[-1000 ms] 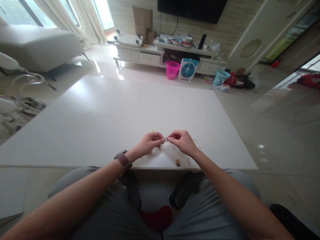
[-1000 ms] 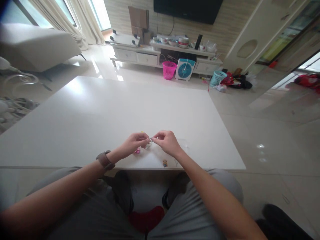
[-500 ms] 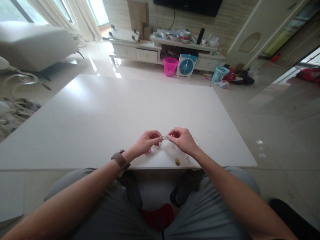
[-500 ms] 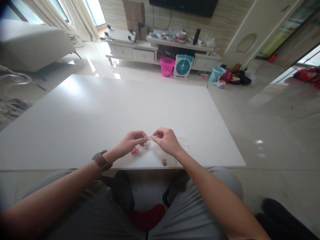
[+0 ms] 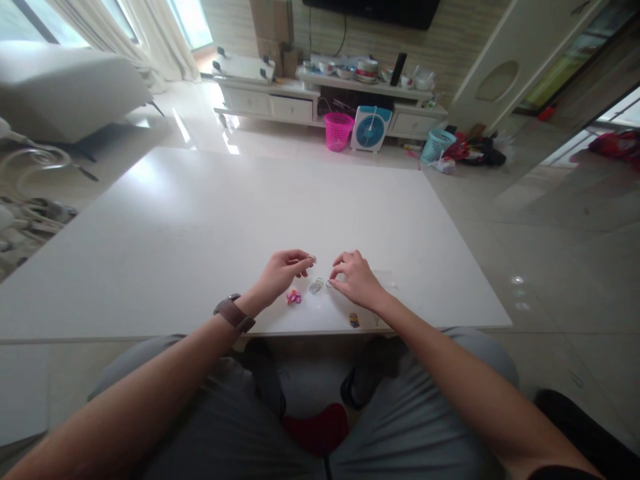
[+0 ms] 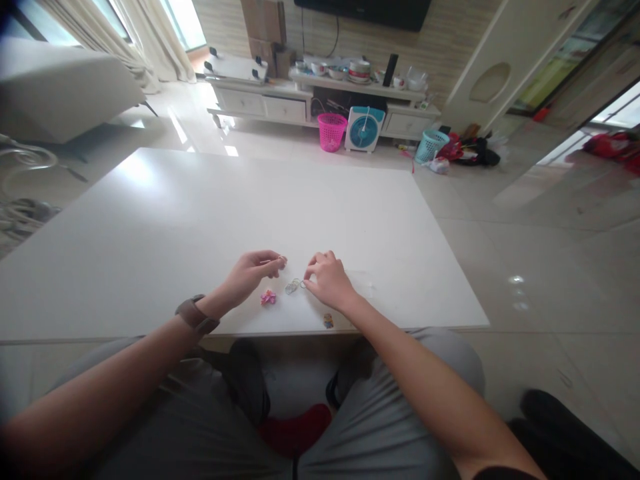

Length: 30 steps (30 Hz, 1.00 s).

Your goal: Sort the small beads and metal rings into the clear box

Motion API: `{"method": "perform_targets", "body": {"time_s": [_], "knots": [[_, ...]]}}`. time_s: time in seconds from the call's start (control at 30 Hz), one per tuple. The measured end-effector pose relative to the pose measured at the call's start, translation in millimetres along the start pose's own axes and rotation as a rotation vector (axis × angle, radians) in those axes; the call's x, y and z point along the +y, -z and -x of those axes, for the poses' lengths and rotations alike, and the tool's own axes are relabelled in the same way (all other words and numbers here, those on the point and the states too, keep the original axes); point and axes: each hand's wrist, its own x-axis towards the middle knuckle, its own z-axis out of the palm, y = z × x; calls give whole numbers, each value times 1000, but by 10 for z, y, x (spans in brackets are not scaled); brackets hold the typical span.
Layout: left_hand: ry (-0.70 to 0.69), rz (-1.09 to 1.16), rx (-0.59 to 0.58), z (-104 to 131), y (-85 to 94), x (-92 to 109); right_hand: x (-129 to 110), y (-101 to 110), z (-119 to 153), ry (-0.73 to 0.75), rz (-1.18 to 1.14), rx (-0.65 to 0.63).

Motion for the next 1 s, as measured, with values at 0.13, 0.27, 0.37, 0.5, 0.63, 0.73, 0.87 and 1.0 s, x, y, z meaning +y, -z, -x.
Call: {"method": "perform_targets", "body": {"time_s": [0.13,0.27,0.37,0.5,0.63,0.73,0.87,1.0], "knots": [[17,-35,0,-17,4,-19,-29,-105,-30,0,108,-55],[7,-80,-12,-32,2,-55,-39,-183,-54,8,146,-94],[8,-151,-49,-51,22,-110,-26,-194,-52,22,166,-87],[-13,-345,-85,-77,73,-183,9,-118,-41,7,157,-8],[-91,-510,-102,-57,84,-188,-12,-16,-29,-43,74,38],[-97,-527,-146,-17,45,-168,-89,20,-15,-32,-55,45],[-3,-452,-219,23,-13,-177,-173,12,-2,35,-214,29],[41,-408,-238,38,-33,-194,-178,-5,-8,45,-271,71]]}}
